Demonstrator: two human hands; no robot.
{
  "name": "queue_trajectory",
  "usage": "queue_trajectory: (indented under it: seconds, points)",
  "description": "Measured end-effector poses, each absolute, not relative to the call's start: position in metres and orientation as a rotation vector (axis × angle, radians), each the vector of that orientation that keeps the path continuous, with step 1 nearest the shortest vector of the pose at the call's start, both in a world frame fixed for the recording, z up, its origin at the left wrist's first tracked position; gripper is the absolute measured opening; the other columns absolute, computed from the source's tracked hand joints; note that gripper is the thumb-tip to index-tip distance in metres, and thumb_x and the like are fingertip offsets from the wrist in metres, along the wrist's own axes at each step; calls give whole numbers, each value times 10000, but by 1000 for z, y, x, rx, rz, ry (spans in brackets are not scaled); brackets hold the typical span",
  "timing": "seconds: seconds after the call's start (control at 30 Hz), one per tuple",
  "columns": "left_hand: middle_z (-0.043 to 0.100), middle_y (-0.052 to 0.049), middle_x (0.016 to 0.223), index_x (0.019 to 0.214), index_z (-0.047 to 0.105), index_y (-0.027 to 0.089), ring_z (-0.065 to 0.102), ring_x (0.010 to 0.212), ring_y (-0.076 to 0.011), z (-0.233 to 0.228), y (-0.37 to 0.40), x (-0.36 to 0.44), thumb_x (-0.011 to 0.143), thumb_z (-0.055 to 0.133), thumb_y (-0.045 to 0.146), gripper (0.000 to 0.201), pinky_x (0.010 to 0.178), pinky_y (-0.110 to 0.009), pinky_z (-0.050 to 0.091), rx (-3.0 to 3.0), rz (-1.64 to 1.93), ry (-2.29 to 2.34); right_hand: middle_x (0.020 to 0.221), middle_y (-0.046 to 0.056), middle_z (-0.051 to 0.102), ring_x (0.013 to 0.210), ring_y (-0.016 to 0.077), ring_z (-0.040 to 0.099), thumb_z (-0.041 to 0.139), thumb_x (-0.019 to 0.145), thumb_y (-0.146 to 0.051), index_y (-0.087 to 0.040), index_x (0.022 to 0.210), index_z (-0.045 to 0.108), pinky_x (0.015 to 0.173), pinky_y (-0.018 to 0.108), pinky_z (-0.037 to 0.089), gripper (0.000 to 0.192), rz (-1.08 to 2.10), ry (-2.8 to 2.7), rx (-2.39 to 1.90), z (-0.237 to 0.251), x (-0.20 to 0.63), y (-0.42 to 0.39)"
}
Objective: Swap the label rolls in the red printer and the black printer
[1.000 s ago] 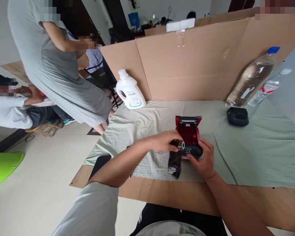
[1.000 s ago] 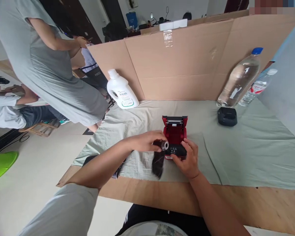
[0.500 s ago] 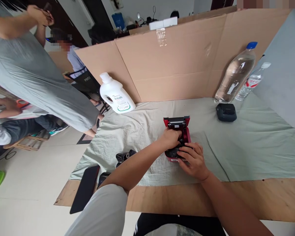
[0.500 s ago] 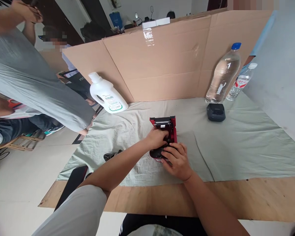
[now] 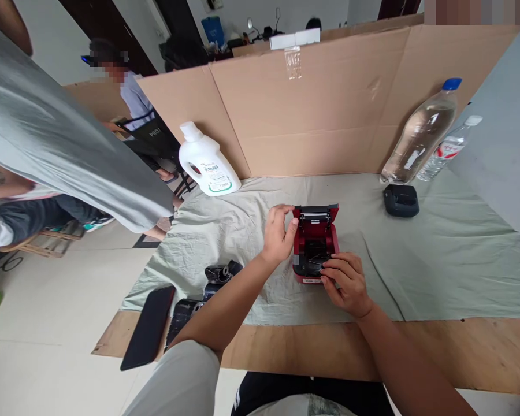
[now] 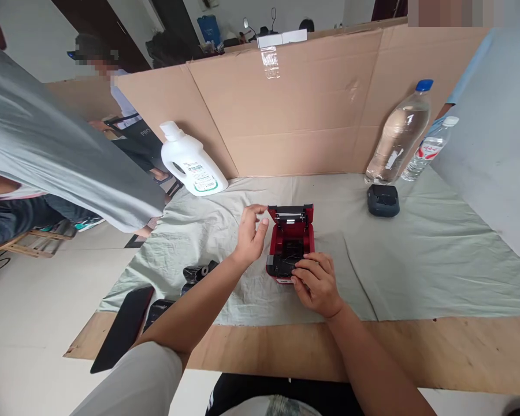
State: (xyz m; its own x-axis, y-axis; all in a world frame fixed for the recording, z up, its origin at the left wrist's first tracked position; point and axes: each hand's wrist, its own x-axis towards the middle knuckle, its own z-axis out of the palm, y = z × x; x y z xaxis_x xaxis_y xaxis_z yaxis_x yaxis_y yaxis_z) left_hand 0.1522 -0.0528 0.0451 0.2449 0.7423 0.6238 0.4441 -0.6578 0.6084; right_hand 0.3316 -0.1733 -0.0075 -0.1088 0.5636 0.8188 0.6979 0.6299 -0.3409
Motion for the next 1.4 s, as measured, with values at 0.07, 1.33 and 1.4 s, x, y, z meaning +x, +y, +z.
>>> queue_trajectory:
  seconds: [0.07,1.33,1.4]
  points:
    - [462,-160,1388,1342,429,171,412,1317,-257,41,-47,152,975,334,473,485,1035,-442,397,2234,1309,983,873,27,689,984,223,586,617,806,-175,-231,877,664,896,434,456,103,-155,-1783,-1015,-8,332,-174]
    - [290,-99,1563,1491,267,244,264,1446,-284,-30,-139,148,876,507,564,733,1176,-494,279,1429,988,1025,1304,153,563,1115,333,608,671,772,-524,-270,1469,255,804,540,566,851,318,-1571,-1464,-38,328,-197]
    - [357,-60,1536,1498,265,281,336,1417,-257,-30,-137,144,894,484,550,696,1163,-468,322,1279,954,952,1222,130,622,1022,316,654,669,786,-486,-273,1460,276,756,517,586,808,486,-1581,-1414,-37,319,-195]
